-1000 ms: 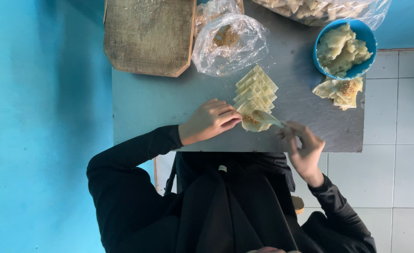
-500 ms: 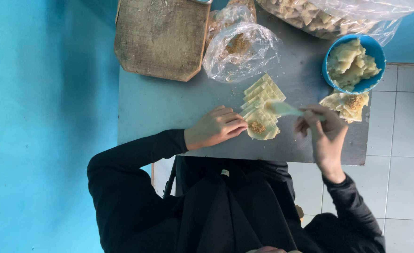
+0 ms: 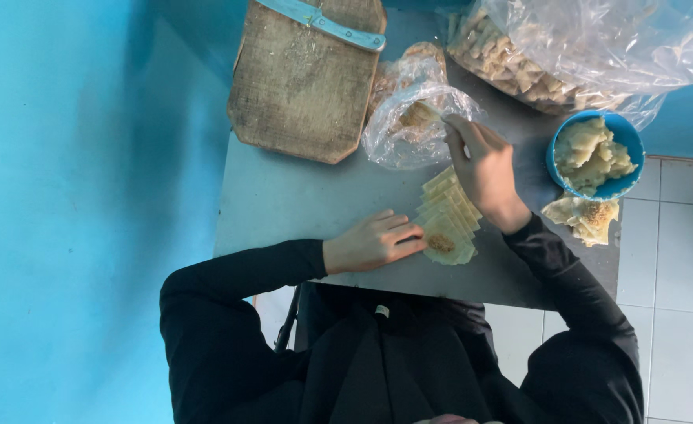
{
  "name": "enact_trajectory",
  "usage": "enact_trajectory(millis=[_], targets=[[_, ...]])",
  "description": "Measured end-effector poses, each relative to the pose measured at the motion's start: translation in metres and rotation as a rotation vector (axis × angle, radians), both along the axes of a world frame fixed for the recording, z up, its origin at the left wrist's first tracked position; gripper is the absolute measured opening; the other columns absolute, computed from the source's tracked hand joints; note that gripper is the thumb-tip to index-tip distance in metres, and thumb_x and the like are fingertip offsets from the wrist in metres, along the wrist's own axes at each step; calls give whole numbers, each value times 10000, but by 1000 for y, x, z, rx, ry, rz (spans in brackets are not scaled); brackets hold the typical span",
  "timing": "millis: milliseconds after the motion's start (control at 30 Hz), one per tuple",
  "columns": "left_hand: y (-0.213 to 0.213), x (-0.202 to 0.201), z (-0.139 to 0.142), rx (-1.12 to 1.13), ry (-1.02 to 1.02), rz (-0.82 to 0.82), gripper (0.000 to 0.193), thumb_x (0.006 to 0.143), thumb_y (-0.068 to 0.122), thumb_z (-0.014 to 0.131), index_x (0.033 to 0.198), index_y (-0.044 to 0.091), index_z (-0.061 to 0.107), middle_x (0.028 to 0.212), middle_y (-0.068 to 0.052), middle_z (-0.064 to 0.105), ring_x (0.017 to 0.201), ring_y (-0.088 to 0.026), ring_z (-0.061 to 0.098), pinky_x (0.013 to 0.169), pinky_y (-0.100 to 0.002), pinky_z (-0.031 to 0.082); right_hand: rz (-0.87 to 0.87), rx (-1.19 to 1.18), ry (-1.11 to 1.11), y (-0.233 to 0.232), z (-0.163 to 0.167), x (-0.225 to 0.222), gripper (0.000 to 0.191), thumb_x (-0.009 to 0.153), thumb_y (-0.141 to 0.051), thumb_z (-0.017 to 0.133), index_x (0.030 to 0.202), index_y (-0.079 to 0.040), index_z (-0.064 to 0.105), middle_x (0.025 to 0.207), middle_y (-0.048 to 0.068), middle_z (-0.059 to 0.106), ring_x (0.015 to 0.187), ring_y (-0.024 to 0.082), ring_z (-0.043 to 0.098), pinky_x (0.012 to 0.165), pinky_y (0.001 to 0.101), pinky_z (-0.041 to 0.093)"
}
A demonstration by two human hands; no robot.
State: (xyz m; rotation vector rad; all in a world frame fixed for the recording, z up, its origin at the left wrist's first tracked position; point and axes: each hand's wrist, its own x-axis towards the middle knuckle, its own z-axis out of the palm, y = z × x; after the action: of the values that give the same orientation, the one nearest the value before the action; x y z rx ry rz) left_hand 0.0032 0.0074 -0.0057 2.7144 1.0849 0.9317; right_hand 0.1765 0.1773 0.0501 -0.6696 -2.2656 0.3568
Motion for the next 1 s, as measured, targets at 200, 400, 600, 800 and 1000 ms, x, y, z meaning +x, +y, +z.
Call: enact_trajectory(millis=[200, 400, 600, 800, 1000], targets=[[-1, 2, -2, 36, 41, 20, 277, 921, 119, 655, 1185, 94, 733, 1133, -35, 681, 982, -181, 613, 812, -314, 457, -30, -295, -47, 13, -10, -17, 195, 1033, -27, 661, 1218, 5, 713, 891, 128, 759, 645, 163, 661, 595, 299, 506], [-1, 2, -5, 12, 37, 11, 300, 933, 111, 654, 1221, 61, 720, 1174, -63, 700, 996, -187, 623, 826, -316, 459, 31, -639, 131, 17, -9, -7, 184, 1074, -64, 626, 1189, 51, 712, 873, 96, 737, 694, 61, 644, 605, 229, 530], [-2, 3, -1, 9, 36, 9, 338, 910, 93, 653, 1236, 34, 714, 1193, -74, 702, 994, -196, 623, 820, -323, 460, -39, -857, 346, 5, 3, 23, 206, 1104, -85, 607, 1205, 69, 699, 885, 77, 705, 714, 60, 603, 634, 202, 476], [-3, 3, 2, -54, -53, 18, 288, 904, 91, 699, 1190, 61, 719, 1163, -41, 702, 971, -194, 617, 833, -333, 473, -123, -1067, 337, -42, 12, 86, 215, 1097, -102, 582, 1170, 60, 703, 836, 56, 681, 687, 75, 594, 602, 202, 431], [-3, 10, 3, -89, -165, 85, 183, 937, 135, 793, 1097, 98, 714, 1071, -2, 709, 939, -171, 630, 836, -331, 484, -219, -1118, 163, -90, -5, 131, 225, 1063, -99, 589, 1190, 42, 709, 820, 58, 683, 705, 61, 600, 634, 202, 482]])
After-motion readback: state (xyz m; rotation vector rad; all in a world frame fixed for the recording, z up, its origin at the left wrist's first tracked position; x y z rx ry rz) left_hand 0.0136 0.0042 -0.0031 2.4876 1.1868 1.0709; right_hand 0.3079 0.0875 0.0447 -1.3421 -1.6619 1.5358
